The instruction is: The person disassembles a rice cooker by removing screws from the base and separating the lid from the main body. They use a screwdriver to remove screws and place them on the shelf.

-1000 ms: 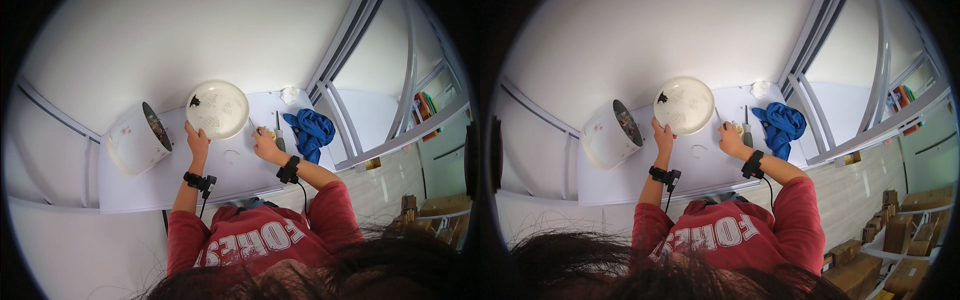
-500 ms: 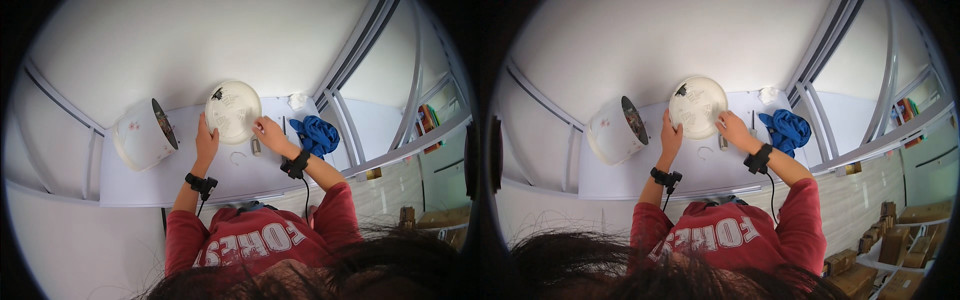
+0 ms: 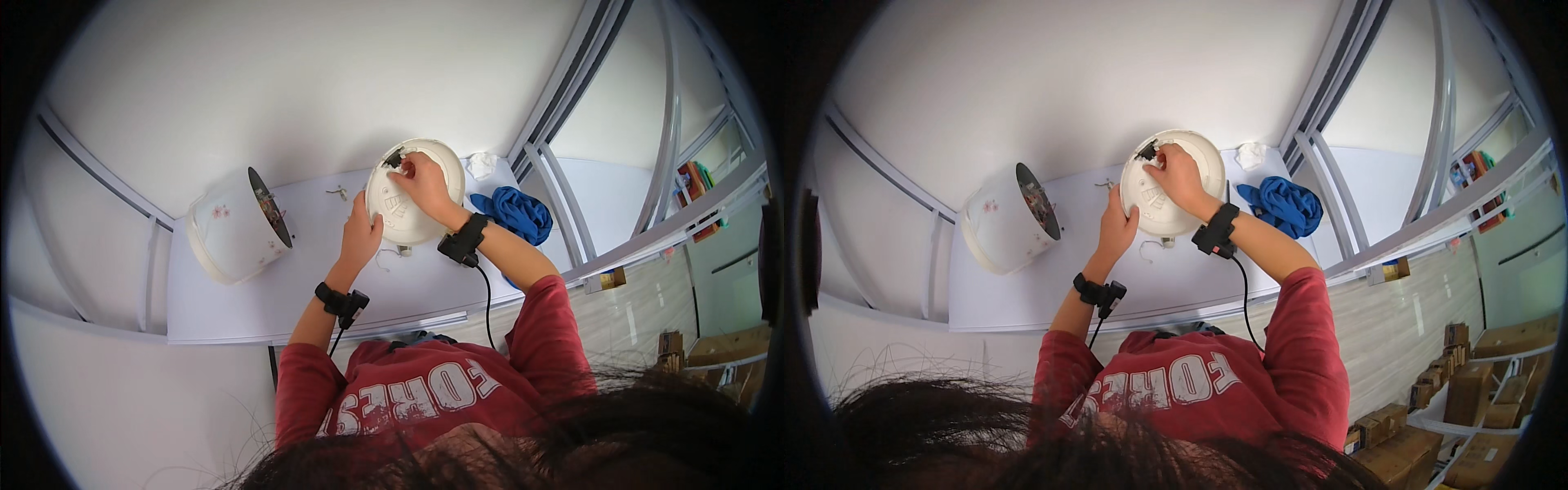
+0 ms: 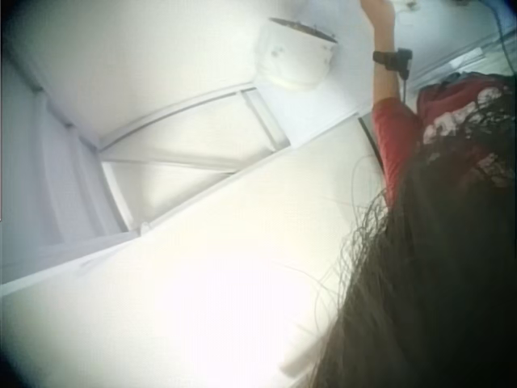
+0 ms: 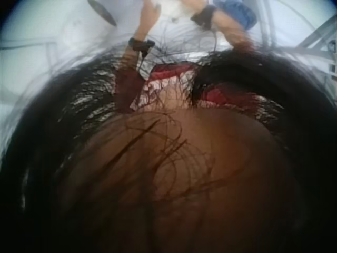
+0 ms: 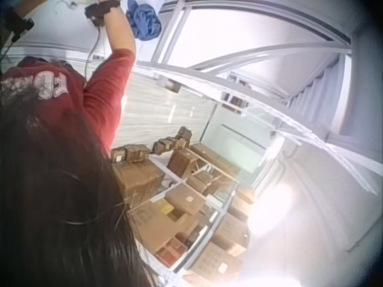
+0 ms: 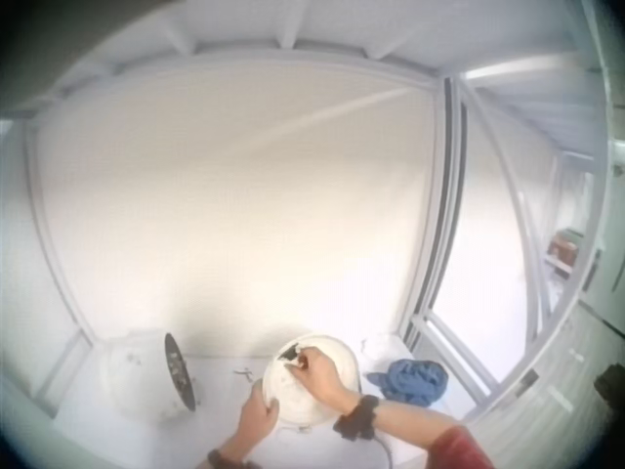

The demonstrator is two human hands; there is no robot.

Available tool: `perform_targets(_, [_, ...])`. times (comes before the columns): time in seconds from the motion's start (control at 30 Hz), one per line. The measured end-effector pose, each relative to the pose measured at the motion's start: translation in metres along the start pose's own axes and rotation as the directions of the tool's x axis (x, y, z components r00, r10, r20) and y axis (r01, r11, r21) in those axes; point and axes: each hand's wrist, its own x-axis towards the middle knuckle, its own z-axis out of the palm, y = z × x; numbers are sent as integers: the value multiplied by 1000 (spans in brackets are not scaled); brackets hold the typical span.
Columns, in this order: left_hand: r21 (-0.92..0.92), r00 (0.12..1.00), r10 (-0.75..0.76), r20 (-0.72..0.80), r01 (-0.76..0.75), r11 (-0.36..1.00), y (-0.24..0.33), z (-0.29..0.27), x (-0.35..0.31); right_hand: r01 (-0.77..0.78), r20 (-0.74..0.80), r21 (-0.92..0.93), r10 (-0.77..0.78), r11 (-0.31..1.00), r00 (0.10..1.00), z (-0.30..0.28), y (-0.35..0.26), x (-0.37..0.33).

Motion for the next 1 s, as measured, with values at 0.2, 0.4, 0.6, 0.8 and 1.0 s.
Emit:
perform_targets(0.2, [269,999,17,34,-26,963,29,-10,8,4,-18,-41,-4,999,1000,-4,0,-2])
perform_targets(0.4, [366,989,151,6,-143,920,62,-21,30,55,0,-3,-55,998,998,-21,-31,-16])
perform_targets(0.6, [509,982,171,-78,-108,854,69,-11,27,70,-63,-17,-71,997,996,-28,-42,-19])
perform_targets(0.8, [497,979,201,-43,-154,854,70,-14,28,109,-46,-15,-109,994,993,-33,-39,-18])
perform_targets(1.0, [630,905,419,-68,-287,722,75,-16,24,159,-30,124,-157,979,987,-41,-36,-20])
